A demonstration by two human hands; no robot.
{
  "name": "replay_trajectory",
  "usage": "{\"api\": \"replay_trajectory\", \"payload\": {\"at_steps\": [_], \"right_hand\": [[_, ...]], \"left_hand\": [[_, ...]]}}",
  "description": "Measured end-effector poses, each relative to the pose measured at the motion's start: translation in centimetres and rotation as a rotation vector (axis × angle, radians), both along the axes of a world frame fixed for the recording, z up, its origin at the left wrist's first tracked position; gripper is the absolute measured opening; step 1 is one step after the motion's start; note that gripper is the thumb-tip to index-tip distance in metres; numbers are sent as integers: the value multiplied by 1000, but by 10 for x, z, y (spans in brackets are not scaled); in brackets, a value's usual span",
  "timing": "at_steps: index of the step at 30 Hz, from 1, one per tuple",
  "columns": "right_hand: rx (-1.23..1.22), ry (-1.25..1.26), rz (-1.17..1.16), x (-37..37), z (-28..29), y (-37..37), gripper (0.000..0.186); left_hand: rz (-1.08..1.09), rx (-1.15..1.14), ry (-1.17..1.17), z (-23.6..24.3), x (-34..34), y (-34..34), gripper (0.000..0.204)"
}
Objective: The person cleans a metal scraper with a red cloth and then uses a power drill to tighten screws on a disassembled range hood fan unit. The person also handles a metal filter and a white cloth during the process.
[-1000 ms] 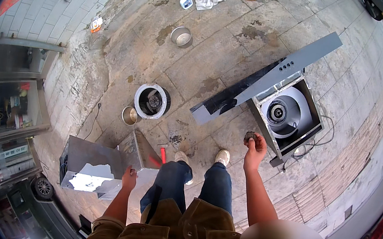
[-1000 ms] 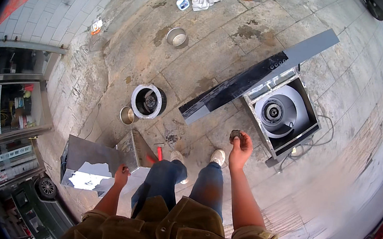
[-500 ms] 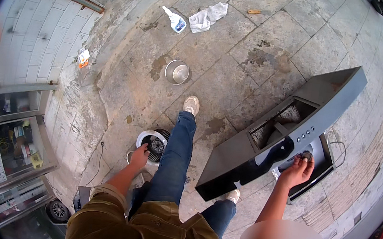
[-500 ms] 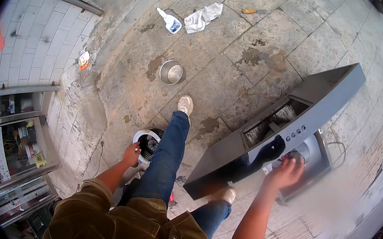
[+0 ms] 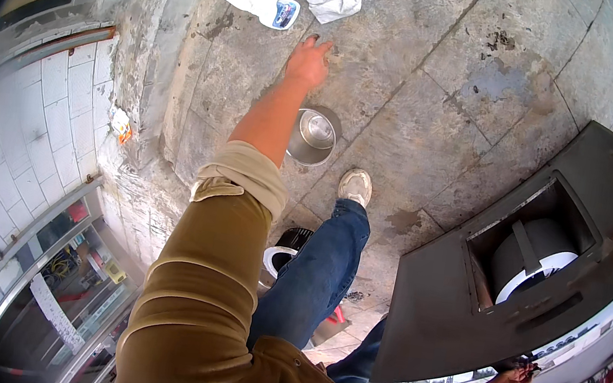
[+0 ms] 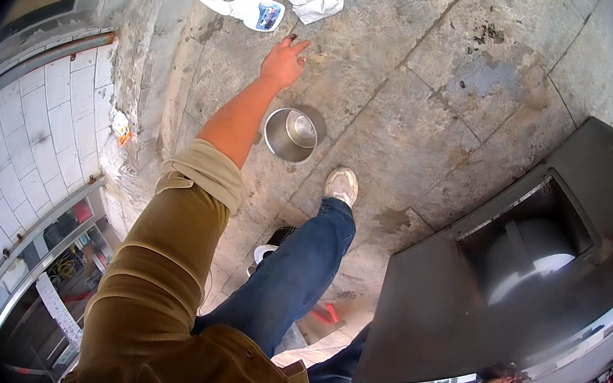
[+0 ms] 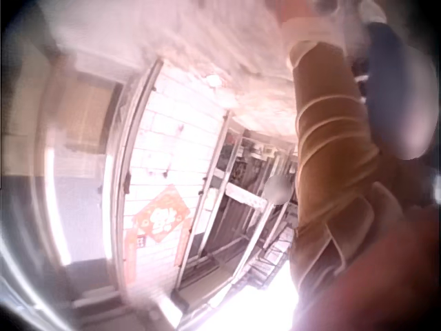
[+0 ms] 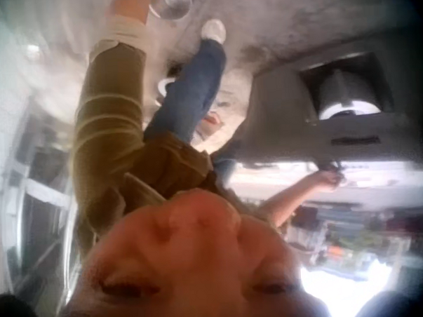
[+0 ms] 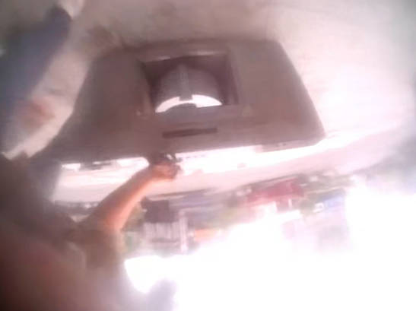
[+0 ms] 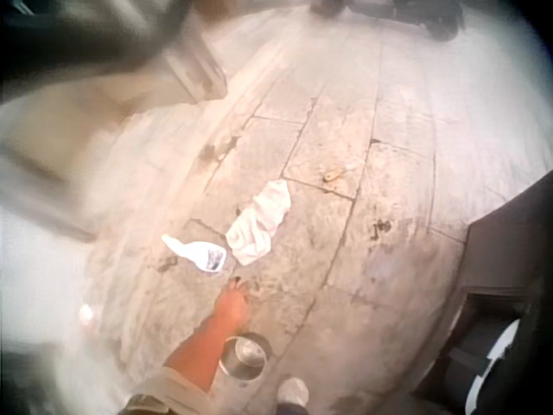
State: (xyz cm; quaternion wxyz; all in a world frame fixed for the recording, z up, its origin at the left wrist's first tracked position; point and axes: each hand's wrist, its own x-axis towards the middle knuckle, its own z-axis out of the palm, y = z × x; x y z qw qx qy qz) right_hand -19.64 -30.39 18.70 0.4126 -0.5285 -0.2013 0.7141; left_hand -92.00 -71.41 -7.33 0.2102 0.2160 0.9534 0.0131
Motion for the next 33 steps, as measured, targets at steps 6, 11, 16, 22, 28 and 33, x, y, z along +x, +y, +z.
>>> {"api": "replay_trajectory", "payload": {"at_steps": [6,11,16,22,28,33], "right_hand": [[43,-521,-163,-12,22,-8,24],[68,-649,-221,-41,30,-18,19],[27,22,224,-10,19,-9,29],[81,-448,-228,-24,8,-12,30],[517,-1122,238,13,-1,-20,32],[385,-394,-372,-86,-9,-32,19]], "left_hand": [[-97,-133,-49,-70,-83,55,53],[-68,-188,-105,-114,-94,78,57],[-39,-34,-194,-123,-101,67,61],[898,1060,-418,-28,-48,65,21],[1026,1473,-765,117,82,68,28],[948,1568,-998,275,227,68,40]]}}
